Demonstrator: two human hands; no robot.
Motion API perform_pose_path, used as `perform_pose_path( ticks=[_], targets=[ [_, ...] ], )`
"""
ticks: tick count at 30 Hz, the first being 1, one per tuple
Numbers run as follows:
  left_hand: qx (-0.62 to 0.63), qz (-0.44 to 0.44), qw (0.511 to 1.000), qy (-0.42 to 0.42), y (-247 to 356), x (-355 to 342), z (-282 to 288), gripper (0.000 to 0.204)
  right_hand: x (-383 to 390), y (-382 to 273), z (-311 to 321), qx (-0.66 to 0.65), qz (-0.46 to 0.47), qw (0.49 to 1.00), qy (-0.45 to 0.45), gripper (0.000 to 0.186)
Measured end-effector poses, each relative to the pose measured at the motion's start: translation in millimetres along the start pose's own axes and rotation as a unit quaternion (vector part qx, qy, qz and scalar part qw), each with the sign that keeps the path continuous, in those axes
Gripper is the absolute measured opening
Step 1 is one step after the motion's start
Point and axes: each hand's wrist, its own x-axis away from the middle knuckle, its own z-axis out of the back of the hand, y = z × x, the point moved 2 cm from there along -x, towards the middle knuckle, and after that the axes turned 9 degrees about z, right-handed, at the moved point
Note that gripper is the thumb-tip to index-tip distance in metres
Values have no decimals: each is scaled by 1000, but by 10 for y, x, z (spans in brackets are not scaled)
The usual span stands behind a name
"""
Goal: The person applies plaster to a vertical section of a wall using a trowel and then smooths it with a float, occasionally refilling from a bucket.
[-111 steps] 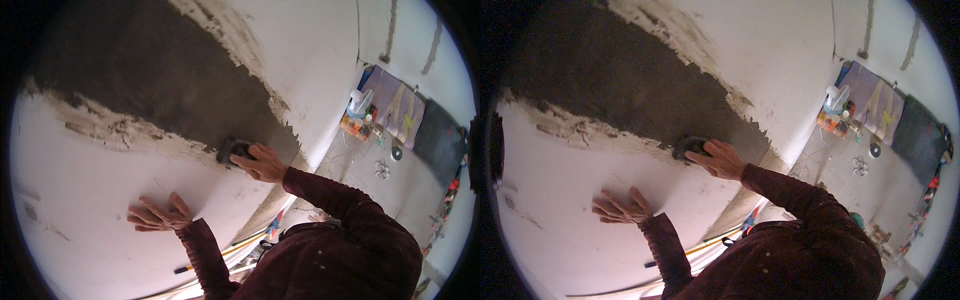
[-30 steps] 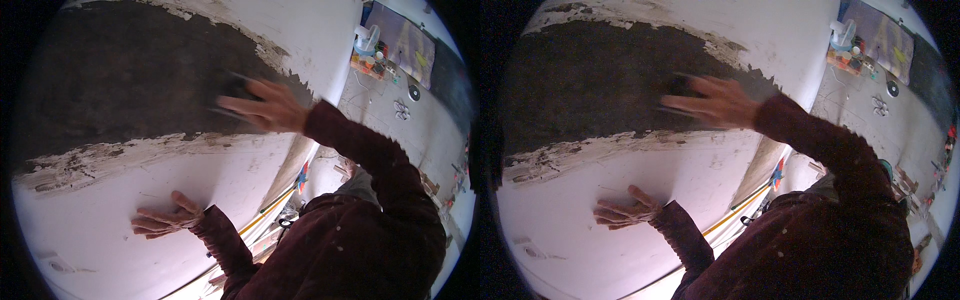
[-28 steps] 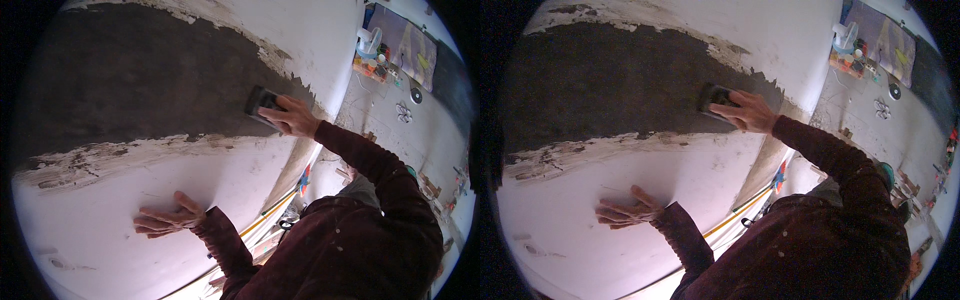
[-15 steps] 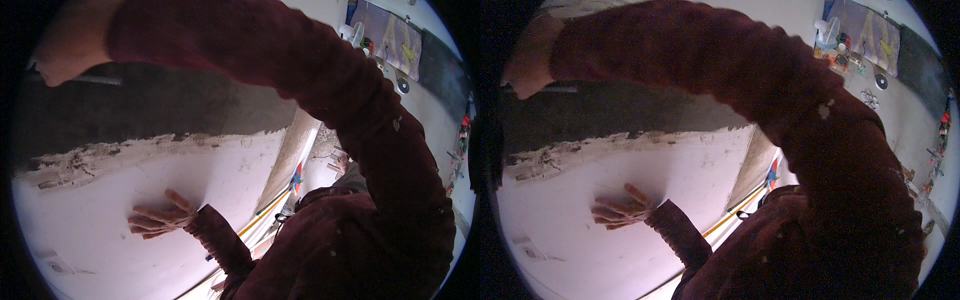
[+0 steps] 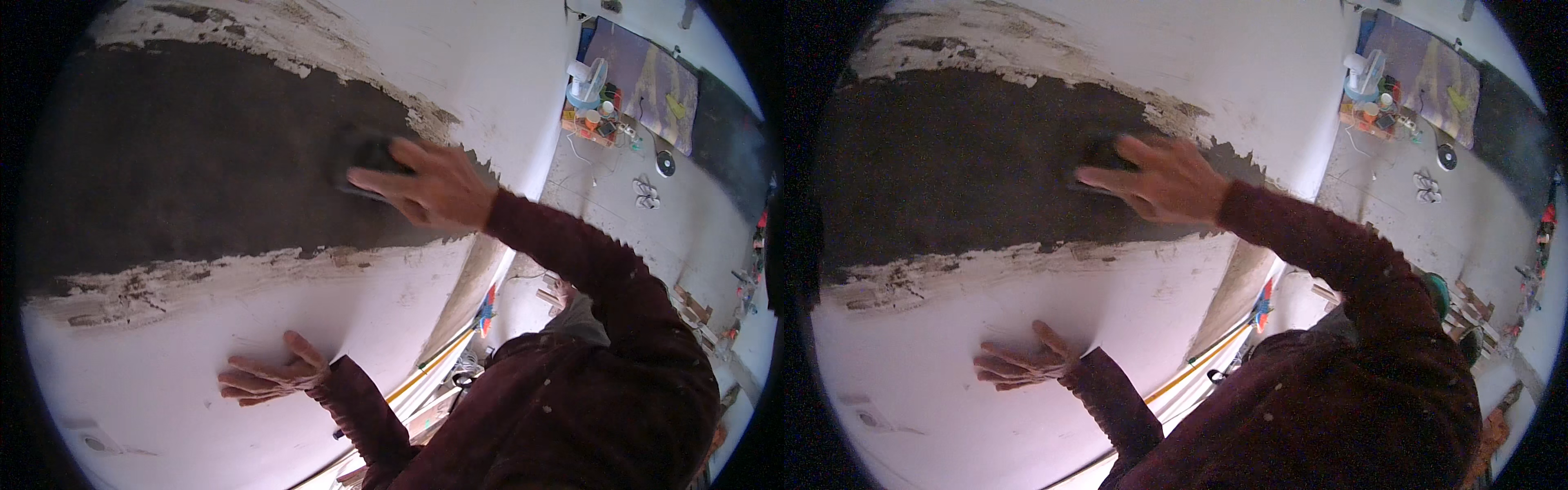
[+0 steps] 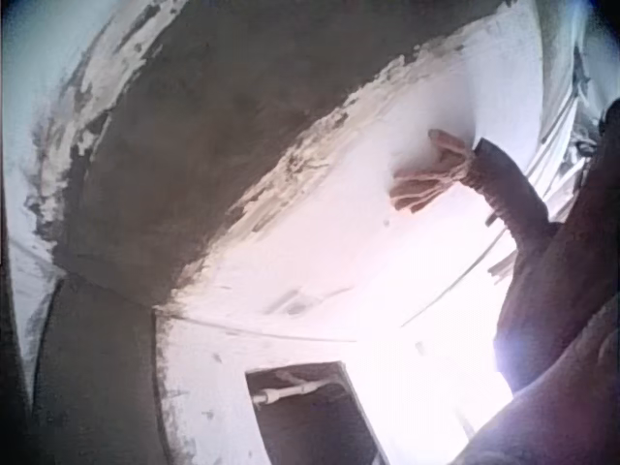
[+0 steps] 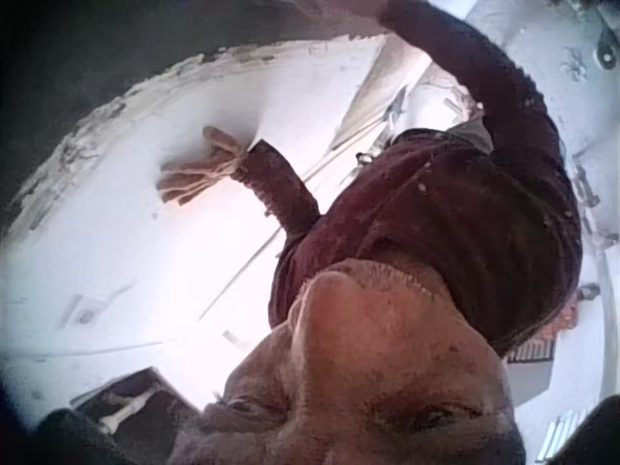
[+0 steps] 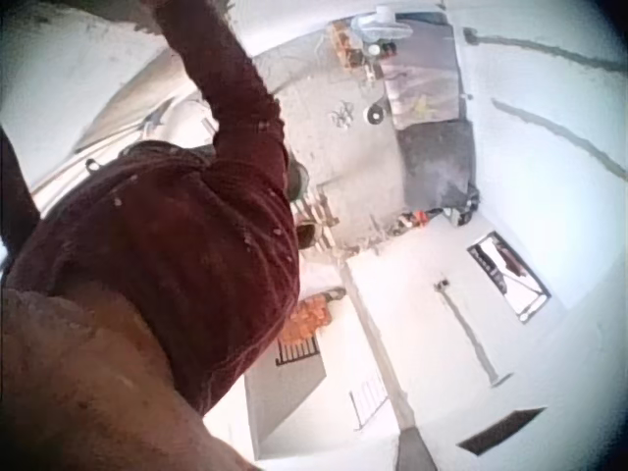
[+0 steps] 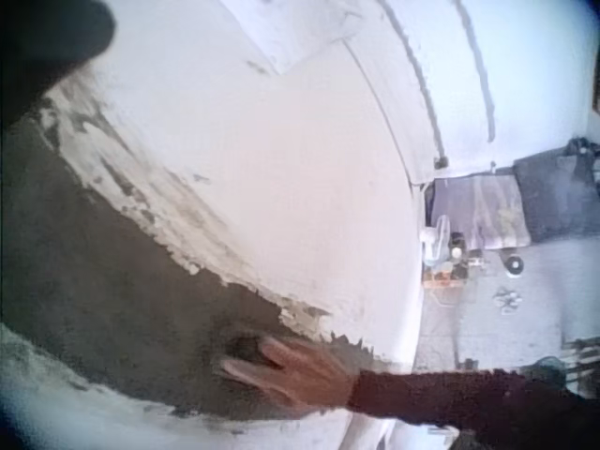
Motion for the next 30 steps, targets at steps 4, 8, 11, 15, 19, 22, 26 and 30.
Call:
perform_pose_path(
  ticks=[4, 8, 11, 15, 19, 22, 26, 30],
  targets=[
    [-1, 16, 1000, -3, -40, 29, -44, 89, -1581, -34, 503, 24, 1, 996, 89, 53],
    [19, 0, 1000, 18, -45, -26, -105, 87, -2226, 223, 766, -12, 128, 963, 237, 34],
    [9, 4, 1000, 16, -69, 16, -84, 86, -1069, 286, 445, 49, 37, 994, 92, 47],
    [-2, -24, 1000, 11, 36, -67, -26, 86, 408, 434, 57, 12, -20, 1000, -3, 61],
    [8, -18, 1000, 4, 83, -63, -32, 85, -469, 373, 323, 75, 35, 995, 50, 57],
    [1, -22, 1000, 4, 37, -15, -24, 86, -1356, 242, 573, 119, 92, 980, 131, 53],
    [1, 1, 1000, 4, -98, 27, -32, 90, -671, 327, 401, 63, 52, 996, 42, 54],
    [14, 12, 1000, 1, -41, -16, -44, 91, 54, 411, 247, 39, 25, 999, 6, 55]
  ],
)
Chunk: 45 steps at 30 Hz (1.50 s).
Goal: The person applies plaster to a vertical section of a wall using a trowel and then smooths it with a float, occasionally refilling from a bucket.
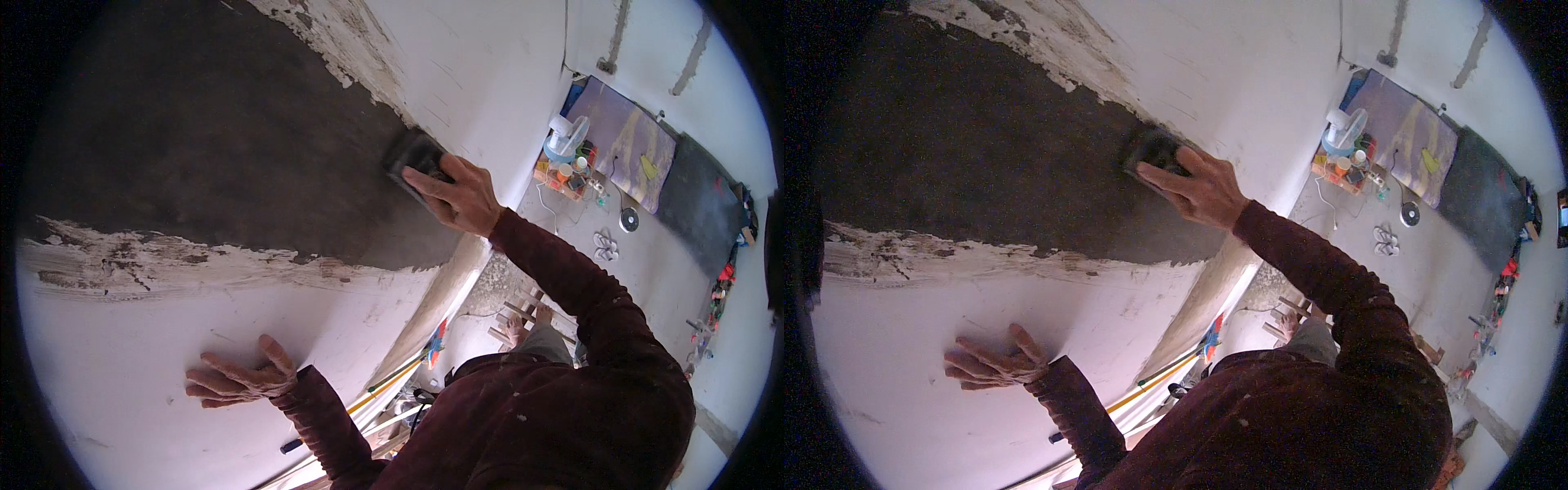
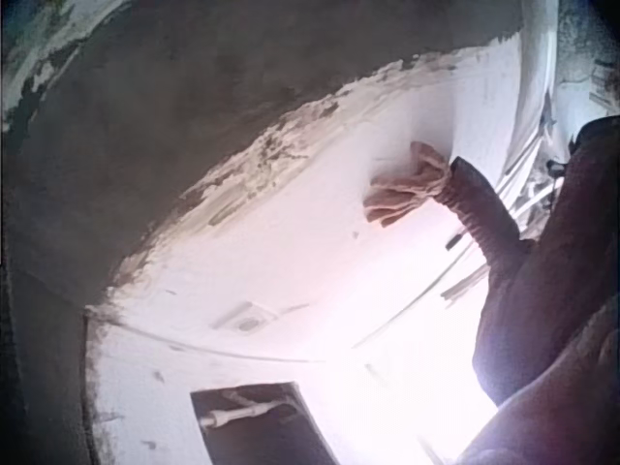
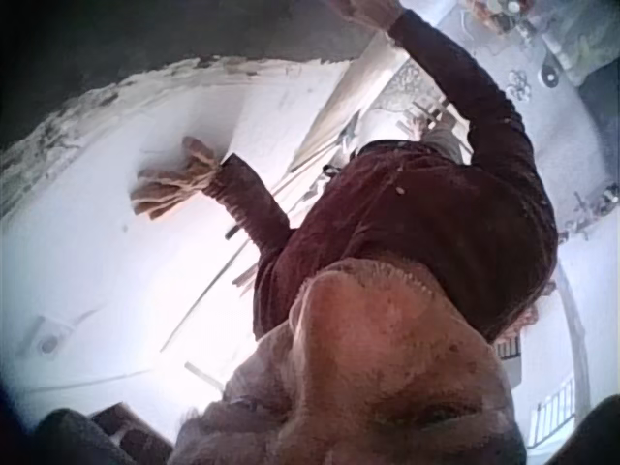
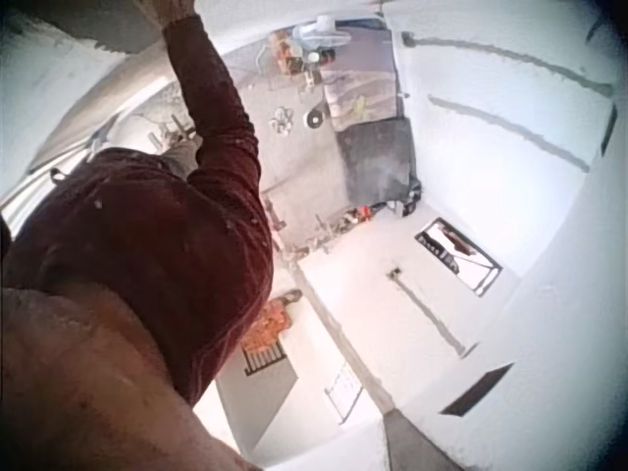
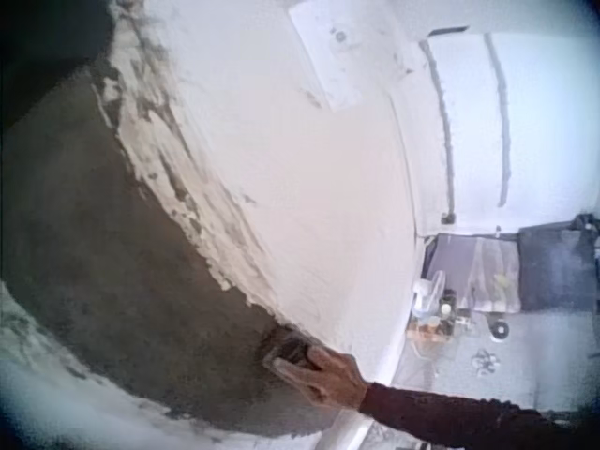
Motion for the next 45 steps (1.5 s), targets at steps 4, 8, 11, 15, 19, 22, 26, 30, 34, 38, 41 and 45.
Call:
perform_pose_path(
  ticks=[4, 8, 11, 15, 19, 22, 26, 30, 34, 38, 41, 45],
  targets=[
    [11, -11, 1000, 0, 17, -15, -41, 91, -1075, -89, 182, 15, 71, 992, 105, 50],
    [-11, -8, 1000, 1, -42, 44, -9, 91, -2784, -473, 459, -48, 137, 933, 330, 15],
    [-12, -11, 1000, 5, 19, -42, -67, 90, -2849, -401, 575, 10, 78, 964, 255, 19],
    [-9, 8, 1000, 8, -13, 39, 28, 91, -1278, -375, 26, -68, -13, 984, 165, 48],
    [4, -12, 1000, 16, 70, -12, -29, 91, 692, -138, -465, -122, -181, 972, 89, 55],
    [0, -21, 1000, 10, 43, -11, -36, 89, 1195, -237, -653, -164, -226, 958, 61, 56],
    [-19, -39, 999, 0, -36, 21, -60, 89, 588, -756, -487, -146, -196, 969, 46, 62],
    [-32, -41, 999, -4, -64, 35, -4, 89, 26, -446, -392, -38, -228, 964, 131, 50],
    [7, -15, 1000, 10, -44, 25, -6, 89, -208, -10, -151, -115, -310, 934, 134, 41],
    [-12, -35, 999, -6, -56, 23, -49, 90, 517, -864, -690, -130, -118, 975, 135, 52],
    [-4, -34, 999, -4, -36, 29, -31, 91, 359, -760, -454, -134, -172, 976, 15, 50],
    [14, -21, 1000, -4, -6, -6, -3, 91, -98, -177, -364, -123, -230, 948, 180, 43]
  ],
)
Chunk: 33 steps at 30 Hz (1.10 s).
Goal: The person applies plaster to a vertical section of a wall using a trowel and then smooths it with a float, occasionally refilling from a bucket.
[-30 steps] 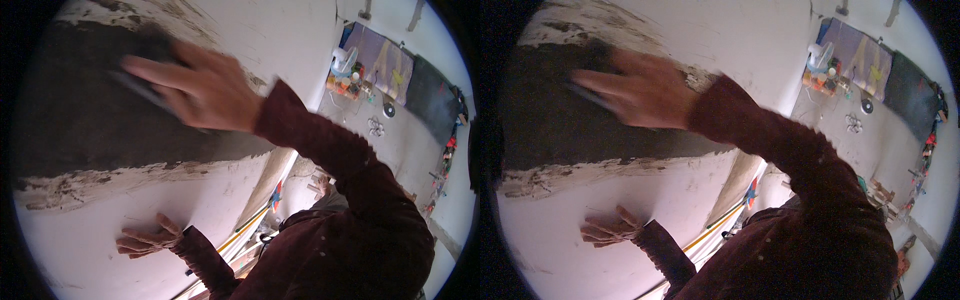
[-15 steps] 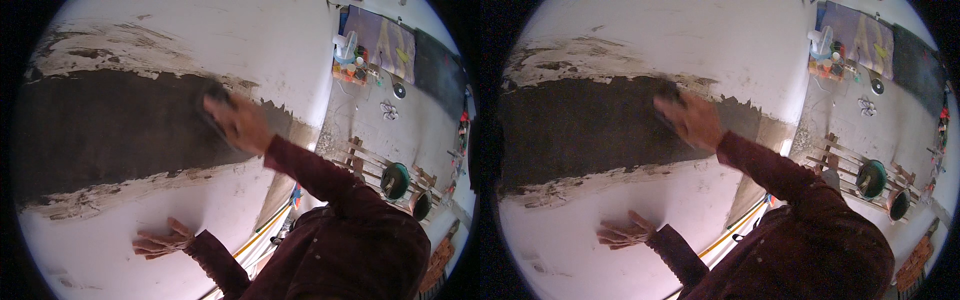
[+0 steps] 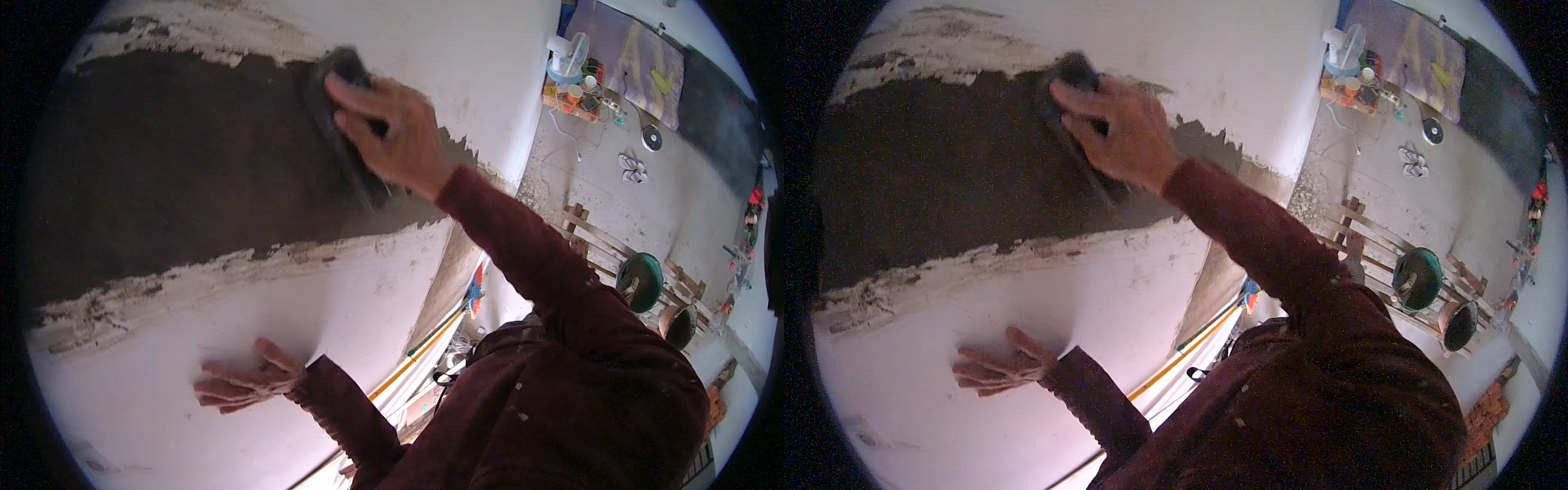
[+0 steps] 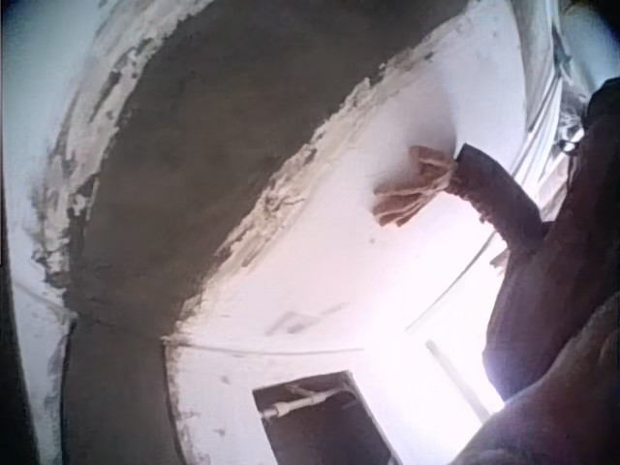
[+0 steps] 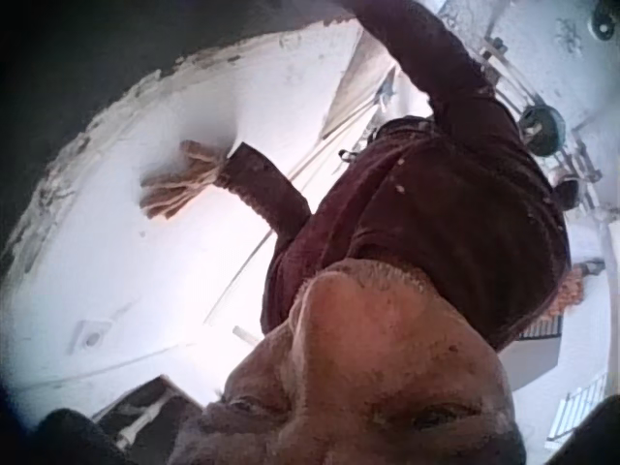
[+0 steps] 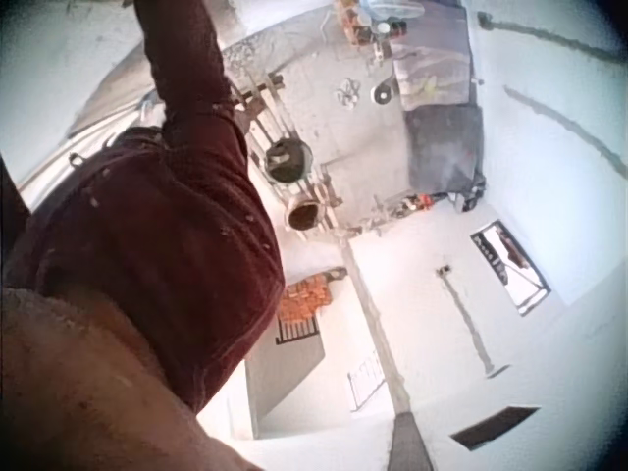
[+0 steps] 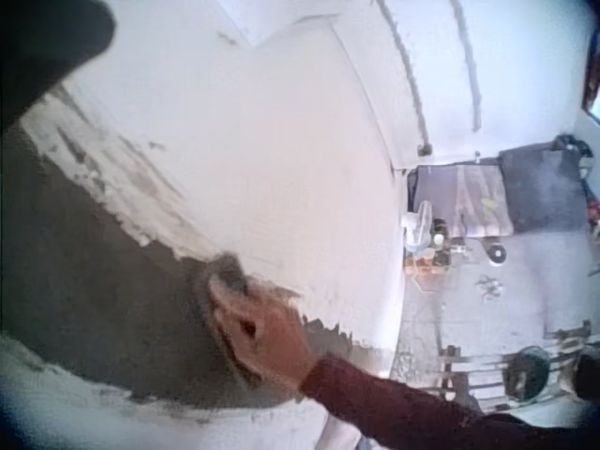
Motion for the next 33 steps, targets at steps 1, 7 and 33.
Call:
perform_pose_path(
  ticks=[1, 7, 33],
  targets=[
    [-4, 0, 1000, 3, -14, -9, -7, 91, -74, 34, -35, -24, -18, 996, 83, 41],
    [-25, 1, 1000, 11, -40, 35, -34, 90, 864, -503, -150, 40, 93, 979, -176, 46],
    [-13, -21, 1000, 5, -40, 39, -31, 86, 930, -471, -148, -14, 2, 984, -180, 45]
  ],
)
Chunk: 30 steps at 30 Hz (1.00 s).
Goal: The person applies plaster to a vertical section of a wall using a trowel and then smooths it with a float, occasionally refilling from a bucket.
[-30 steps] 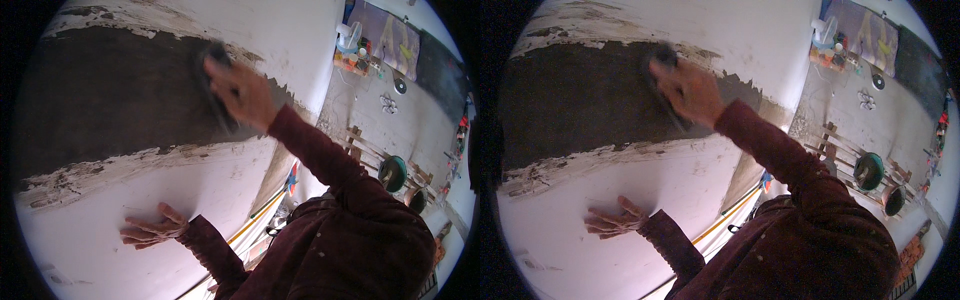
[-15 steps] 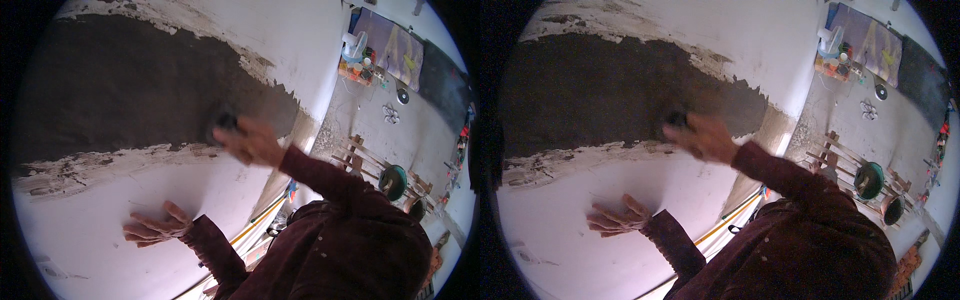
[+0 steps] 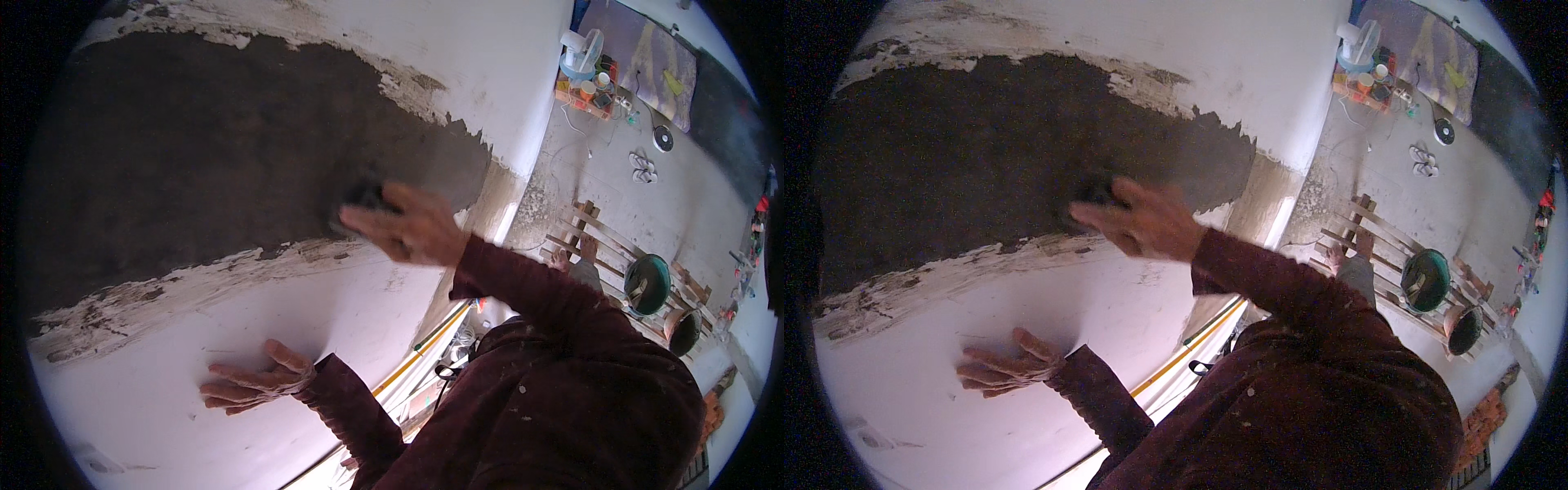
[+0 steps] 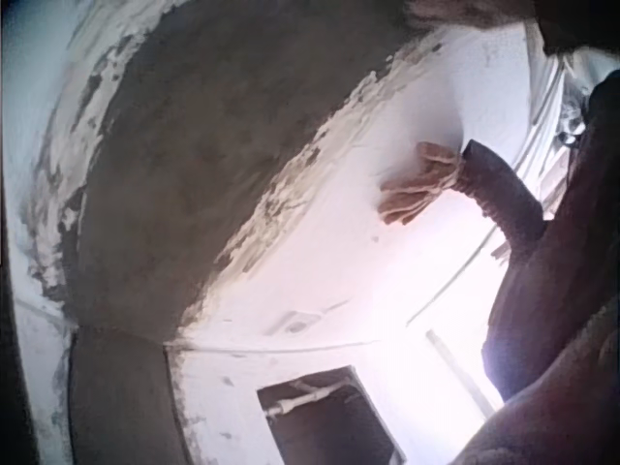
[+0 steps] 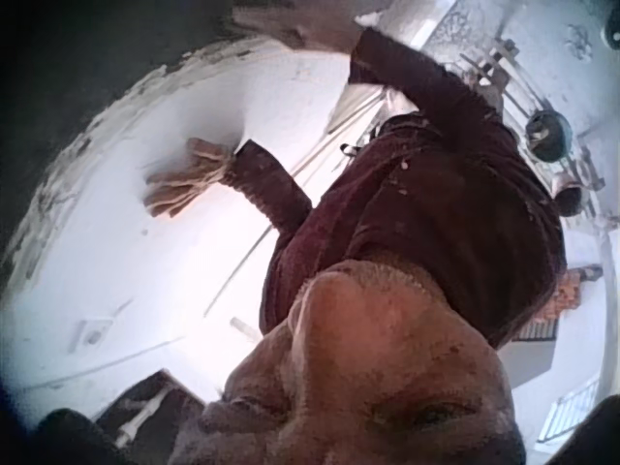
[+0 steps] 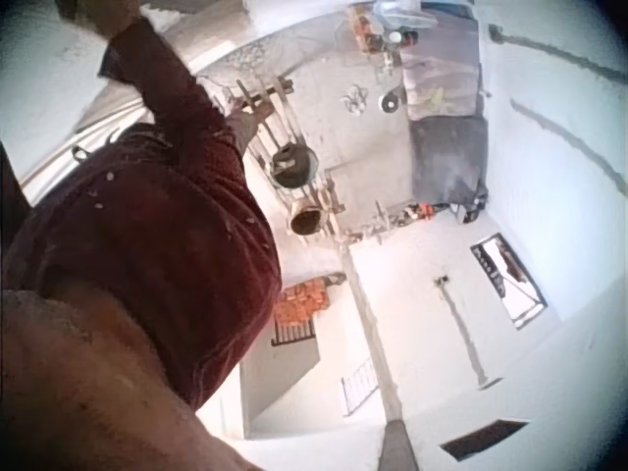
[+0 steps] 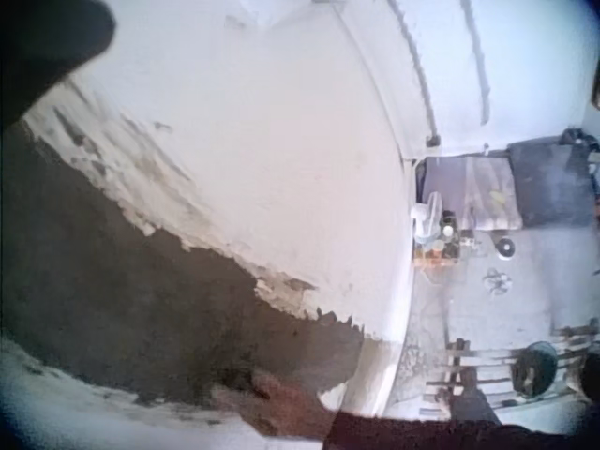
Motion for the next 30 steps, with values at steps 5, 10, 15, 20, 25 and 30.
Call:
perform_pose_path(
  ticks=[5, 10, 15, 20, 25, 30],
  targets=[
    [11, 18, 1000, -17, 34, -21, 59, 87, -729, 243, 442, -6, -106, 980, 167, 43],
    [-14, -5, 1000, -2, -9, -4, 5, 87, -184, -24, 5, 8, 61, 993, 102, 36],
    [-7, -2, 1000, 12, 7, -10, 21, 83, -828, 260, 474, -10, -17, 991, 130, 47],
    [-10, -18, 1000, 14, 39, -43, 19, 81, -181, -244, -15, -27, 89, 994, 65, 48],
    [8, -1, 1000, 6, 35, -19, 61, 79, -1065, -234, 578, 9, 78, 997, 23, 42],
    [9, -1, 1000, 17, 0, -11, -17, 80, -1007, -320, 384, -15, 68, 990, 123, 42]
  ],
)
